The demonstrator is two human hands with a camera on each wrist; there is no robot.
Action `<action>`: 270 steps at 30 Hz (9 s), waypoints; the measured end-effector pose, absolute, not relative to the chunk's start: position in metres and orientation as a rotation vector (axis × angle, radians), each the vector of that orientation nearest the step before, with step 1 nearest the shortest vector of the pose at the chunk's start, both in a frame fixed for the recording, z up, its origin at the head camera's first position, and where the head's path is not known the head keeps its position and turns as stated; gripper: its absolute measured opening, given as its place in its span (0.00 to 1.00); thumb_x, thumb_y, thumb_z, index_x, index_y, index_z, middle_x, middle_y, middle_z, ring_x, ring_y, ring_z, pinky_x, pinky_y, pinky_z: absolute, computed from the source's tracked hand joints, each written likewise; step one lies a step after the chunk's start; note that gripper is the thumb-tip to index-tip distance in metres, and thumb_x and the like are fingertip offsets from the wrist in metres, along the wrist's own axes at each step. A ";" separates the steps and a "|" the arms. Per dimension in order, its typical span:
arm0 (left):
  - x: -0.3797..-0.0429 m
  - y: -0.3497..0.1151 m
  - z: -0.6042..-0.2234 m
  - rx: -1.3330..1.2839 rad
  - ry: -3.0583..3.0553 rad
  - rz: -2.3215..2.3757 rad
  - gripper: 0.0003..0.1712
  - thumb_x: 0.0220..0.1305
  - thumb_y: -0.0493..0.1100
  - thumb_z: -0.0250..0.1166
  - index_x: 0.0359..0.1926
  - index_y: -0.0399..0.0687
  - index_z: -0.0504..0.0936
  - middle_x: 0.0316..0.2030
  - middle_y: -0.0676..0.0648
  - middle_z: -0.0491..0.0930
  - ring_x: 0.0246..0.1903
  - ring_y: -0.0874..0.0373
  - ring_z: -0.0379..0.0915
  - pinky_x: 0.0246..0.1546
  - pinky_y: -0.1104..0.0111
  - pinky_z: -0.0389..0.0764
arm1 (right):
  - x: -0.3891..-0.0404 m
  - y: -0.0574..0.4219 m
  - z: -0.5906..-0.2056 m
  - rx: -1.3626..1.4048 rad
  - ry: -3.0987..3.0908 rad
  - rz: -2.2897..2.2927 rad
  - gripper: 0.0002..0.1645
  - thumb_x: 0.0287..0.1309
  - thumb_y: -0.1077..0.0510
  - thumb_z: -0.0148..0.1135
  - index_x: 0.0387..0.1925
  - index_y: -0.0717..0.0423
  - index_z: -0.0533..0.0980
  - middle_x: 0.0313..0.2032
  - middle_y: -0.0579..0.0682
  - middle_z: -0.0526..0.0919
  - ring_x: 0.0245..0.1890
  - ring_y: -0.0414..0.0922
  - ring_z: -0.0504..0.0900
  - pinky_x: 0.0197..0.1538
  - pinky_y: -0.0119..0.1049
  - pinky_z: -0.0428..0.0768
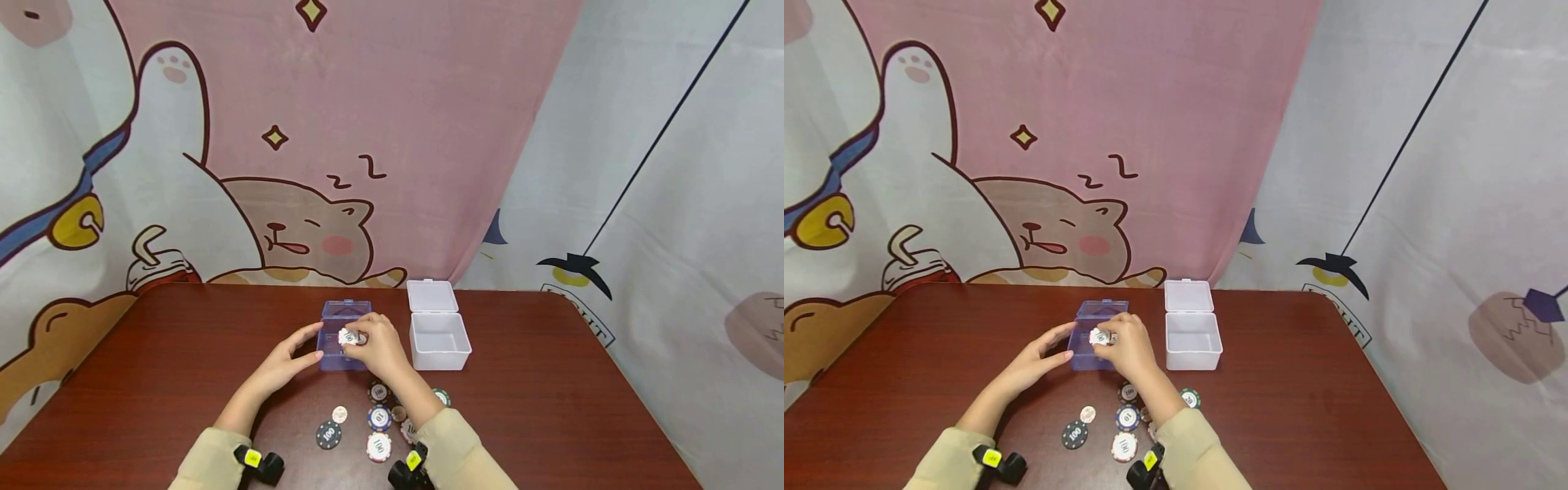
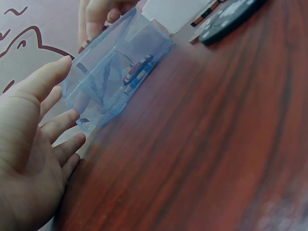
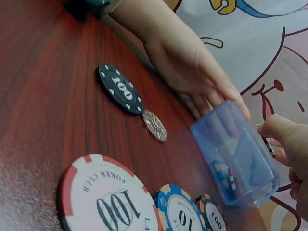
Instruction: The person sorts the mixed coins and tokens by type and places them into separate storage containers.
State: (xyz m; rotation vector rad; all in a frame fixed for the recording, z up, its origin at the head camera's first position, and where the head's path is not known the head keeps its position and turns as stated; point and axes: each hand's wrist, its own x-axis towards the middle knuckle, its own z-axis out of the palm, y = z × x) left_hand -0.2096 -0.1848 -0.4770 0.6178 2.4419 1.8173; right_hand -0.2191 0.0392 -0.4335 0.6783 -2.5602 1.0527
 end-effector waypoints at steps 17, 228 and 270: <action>-0.211 -0.185 -0.480 0.620 2.435 1.829 0.35 0.63 0.40 0.65 0.68 0.37 0.63 0.65 0.33 0.63 0.66 0.39 0.55 0.62 0.41 0.51 | -0.234 0.044 -0.445 0.645 -2.611 1.112 0.19 0.41 0.58 0.77 0.40 0.57 0.85 0.38 0.48 0.82 0.42 0.46 0.76 0.47 0.41 0.75; -0.210 -0.187 -0.479 0.629 2.442 1.816 0.35 0.64 0.40 0.64 0.69 0.38 0.63 0.65 0.33 0.63 0.66 0.39 0.55 0.62 0.41 0.52 | -0.241 0.050 -0.447 0.763 -2.546 1.170 0.21 0.41 0.58 0.78 0.41 0.59 0.85 0.38 0.48 0.82 0.41 0.46 0.74 0.47 0.40 0.73; -0.196 -0.178 -0.451 0.585 2.465 1.780 0.33 0.64 0.36 0.62 0.68 0.34 0.62 0.64 0.29 0.62 0.65 0.34 0.53 0.60 0.38 0.53 | -0.207 0.065 -0.436 0.833 -2.508 1.178 0.24 0.44 0.56 0.77 0.46 0.55 0.83 0.42 0.44 0.80 0.43 0.43 0.73 0.42 0.40 0.74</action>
